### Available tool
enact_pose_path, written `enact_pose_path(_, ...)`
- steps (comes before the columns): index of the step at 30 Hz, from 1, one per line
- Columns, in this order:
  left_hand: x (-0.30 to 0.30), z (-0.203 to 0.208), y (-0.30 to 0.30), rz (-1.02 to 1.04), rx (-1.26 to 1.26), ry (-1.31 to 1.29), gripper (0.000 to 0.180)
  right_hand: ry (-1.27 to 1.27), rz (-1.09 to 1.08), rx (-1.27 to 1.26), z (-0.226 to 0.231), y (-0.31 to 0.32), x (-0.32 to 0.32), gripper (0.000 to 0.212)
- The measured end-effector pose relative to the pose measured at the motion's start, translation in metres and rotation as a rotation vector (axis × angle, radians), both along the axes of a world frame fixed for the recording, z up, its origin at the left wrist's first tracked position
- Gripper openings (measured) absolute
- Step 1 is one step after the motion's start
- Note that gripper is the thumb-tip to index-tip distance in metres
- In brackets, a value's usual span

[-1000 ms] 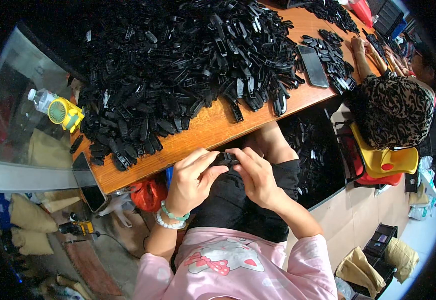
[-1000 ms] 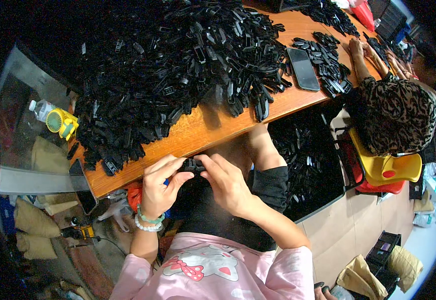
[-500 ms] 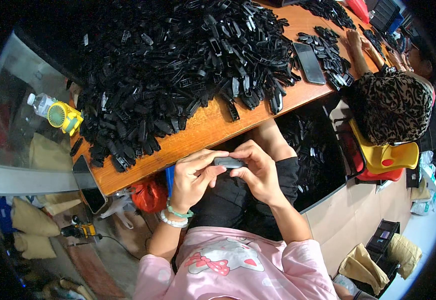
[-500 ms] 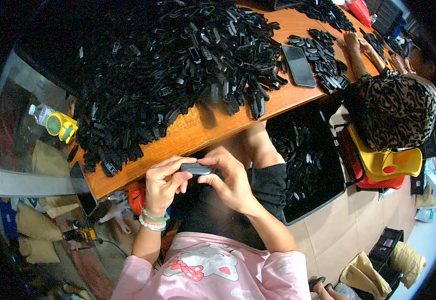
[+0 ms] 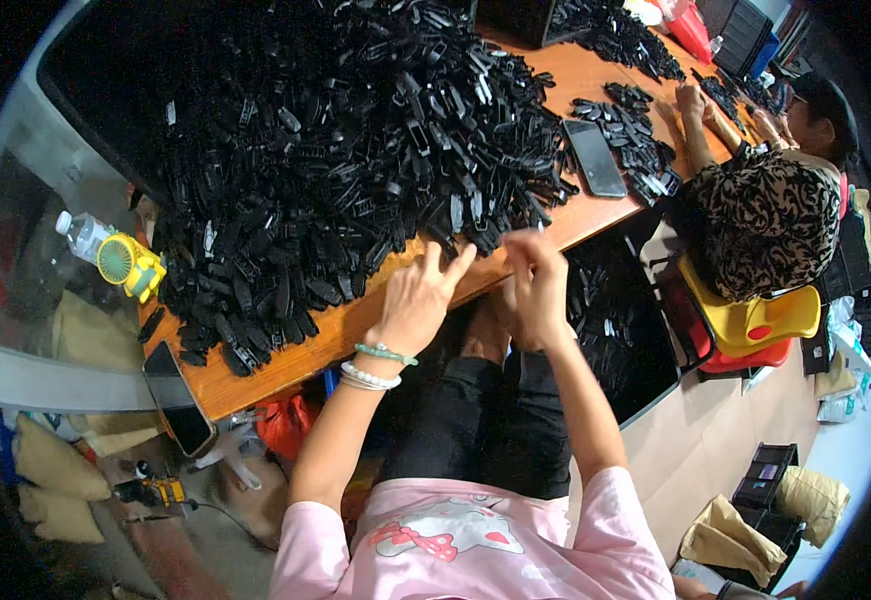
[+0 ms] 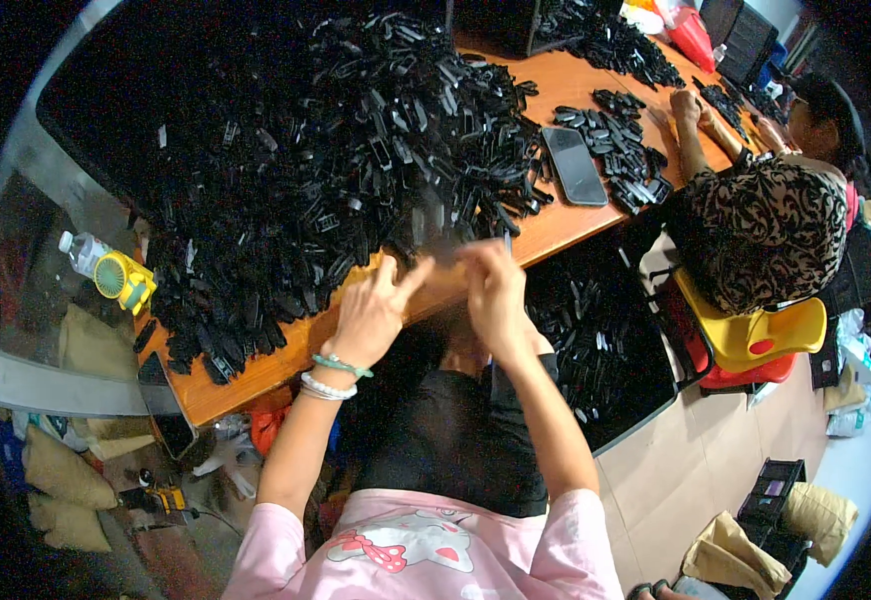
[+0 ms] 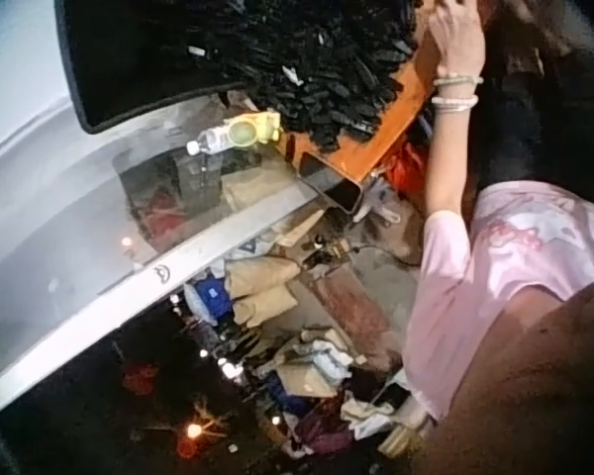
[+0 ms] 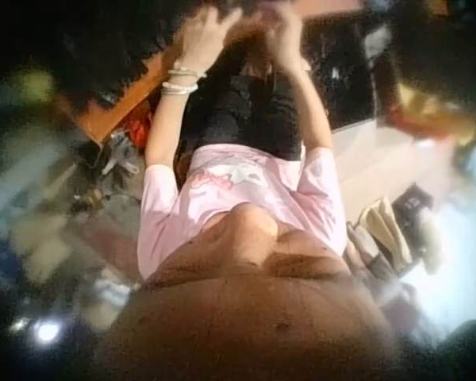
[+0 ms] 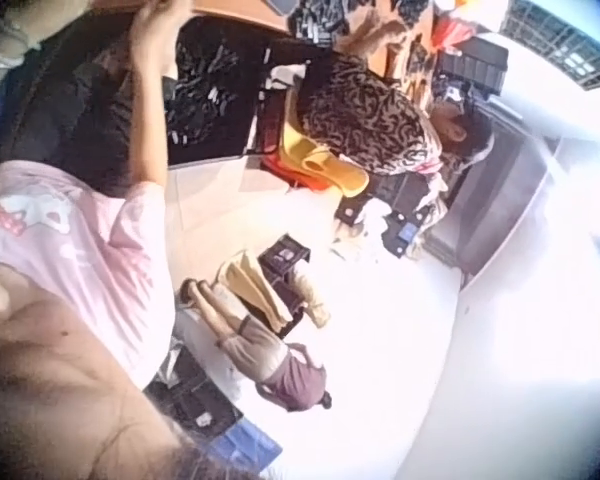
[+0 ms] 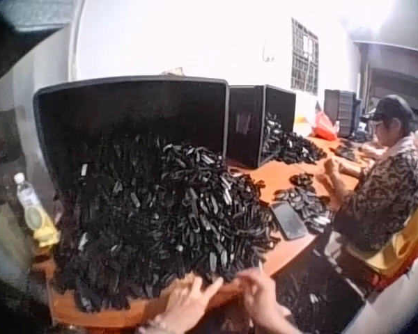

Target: The person assembles small black plastic components by hand, fitting and pressing the pieces together at the table.

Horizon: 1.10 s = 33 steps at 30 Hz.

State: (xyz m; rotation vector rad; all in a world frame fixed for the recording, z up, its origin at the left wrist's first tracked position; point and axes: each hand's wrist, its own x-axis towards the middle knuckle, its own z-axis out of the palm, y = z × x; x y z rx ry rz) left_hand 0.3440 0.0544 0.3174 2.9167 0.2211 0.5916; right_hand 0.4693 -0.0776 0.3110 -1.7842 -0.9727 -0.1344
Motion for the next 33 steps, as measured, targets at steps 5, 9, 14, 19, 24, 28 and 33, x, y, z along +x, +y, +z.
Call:
enact_pose_path(5,0.001,-0.001,0.0,-0.065,-0.038,-0.069,0.027,-0.193,-0.157,0.004,0.027,0.053,0.066,0.015)
enact_pose_path(9,-0.014,-0.016,-0.011,-0.04,-0.243,-0.278,0.03,-0.398,-0.253,-0.244,0.021,0.077,0.093,0.012)
enact_pose_path(14,-0.026,-0.011,-0.019,0.031,-0.606,-0.51,0.025,-0.526,-0.281,-0.103,0.027,0.078,0.088,0.004)
enact_pose_path(19,-0.044,-0.007,-0.028,0.063,-1.157,-0.316,0.026,0.077,-0.067,0.067,0.032,0.045,0.052,0.006)
enact_pose_path(24,-0.056,0.003,-0.028,0.026,-1.375,-0.337,0.03,0.451,0.451,-0.167,0.038,0.004,-0.03,0.04)
enact_pose_path(28,-0.062,0.011,-0.028,-0.032,-1.297,-0.254,0.029,0.643,0.635,-0.189,0.023,-0.008,-0.041,0.044)
enact_pose_path(33,-0.071,0.022,-0.032,-0.069,-1.143,-0.206,0.027,0.792,0.632,-0.26,0.029,-0.018,-0.046,0.038)
